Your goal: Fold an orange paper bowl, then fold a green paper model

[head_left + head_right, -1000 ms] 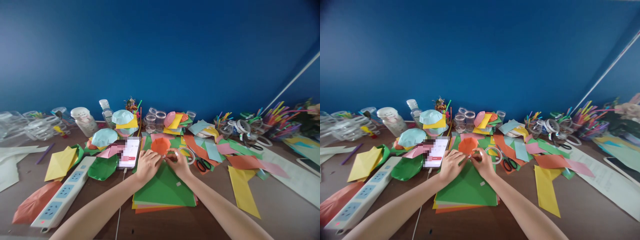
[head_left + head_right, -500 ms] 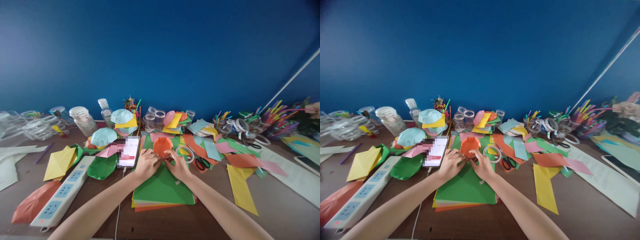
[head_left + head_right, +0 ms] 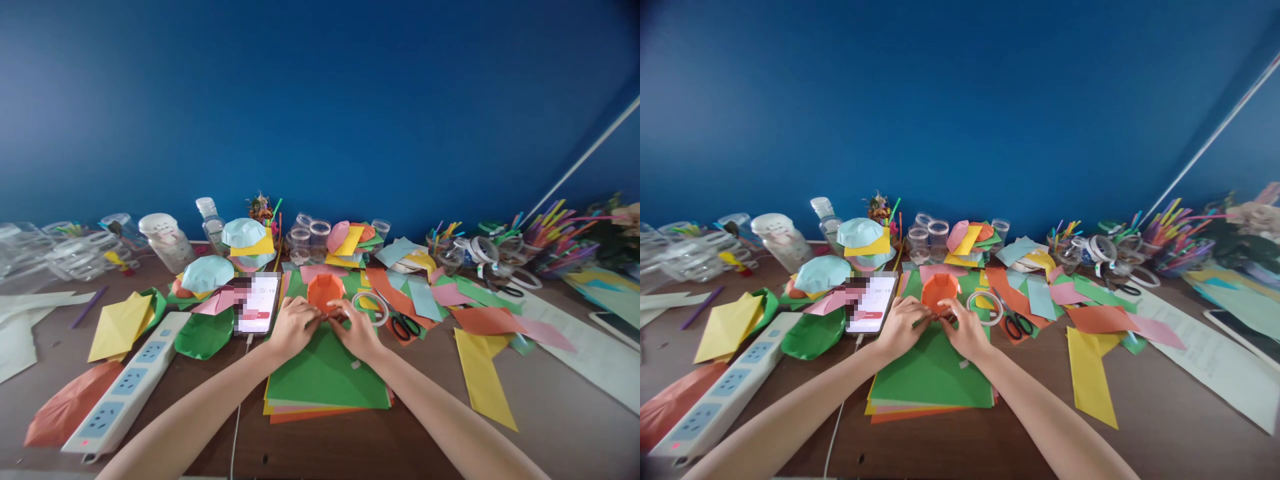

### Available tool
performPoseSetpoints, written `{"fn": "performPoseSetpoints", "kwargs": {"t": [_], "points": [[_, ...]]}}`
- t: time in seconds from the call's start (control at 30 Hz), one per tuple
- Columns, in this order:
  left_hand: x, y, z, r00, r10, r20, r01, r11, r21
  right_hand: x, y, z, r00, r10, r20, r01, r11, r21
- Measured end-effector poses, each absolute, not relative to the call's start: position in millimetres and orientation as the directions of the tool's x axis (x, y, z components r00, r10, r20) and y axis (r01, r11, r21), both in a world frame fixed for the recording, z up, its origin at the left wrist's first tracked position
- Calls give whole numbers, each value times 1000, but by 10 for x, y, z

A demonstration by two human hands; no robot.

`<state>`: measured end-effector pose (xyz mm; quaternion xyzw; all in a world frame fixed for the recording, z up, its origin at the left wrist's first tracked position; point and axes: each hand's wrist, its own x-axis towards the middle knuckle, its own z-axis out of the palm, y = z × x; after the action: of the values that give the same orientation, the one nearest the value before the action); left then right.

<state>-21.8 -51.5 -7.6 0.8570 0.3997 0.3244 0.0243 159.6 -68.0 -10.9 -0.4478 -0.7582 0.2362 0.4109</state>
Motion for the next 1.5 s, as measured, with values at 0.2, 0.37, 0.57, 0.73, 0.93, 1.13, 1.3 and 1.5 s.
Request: {"fn": "performPoseSetpoints", "kwargs": {"t": [0.2,0.37,0.57,0.73,0.93,1.13,1.3,1.5], "points": [[-221,-513,-91,467,675,570,651,-700,295,1593,-675,-115,-223,892,393,433,452,-780],[-224,-513,-82,495,677,544,664,-699,266,1592,-667,-124,-206,904,375,386,427,-818],[-227,-499,-68,499,670,550,628,-717,303,1590,-649,-131,-199,905,376,364,425,-829],[-224,-502,-49,509,691,514,621,-708,337,1587,-639,-136,-194,913,359,323,405,-855],[-227,-508,-34,523,695,493,613,-709,349,1585,-631,-154,-189,919,346,288,389,-875],[-230,-505,-34,534,688,493,607,-717,344,1588,-624,-160,-196,926,324,260,367,-893],[-233,-496,-54,525,686,504,610,-716,339,1590,-648,-136,-216,912,350,311,404,-861],[-210,-514,-43,474,720,506,622,-681,386,1578,-684,-123,-264,889,375,395,454,-799]]}}
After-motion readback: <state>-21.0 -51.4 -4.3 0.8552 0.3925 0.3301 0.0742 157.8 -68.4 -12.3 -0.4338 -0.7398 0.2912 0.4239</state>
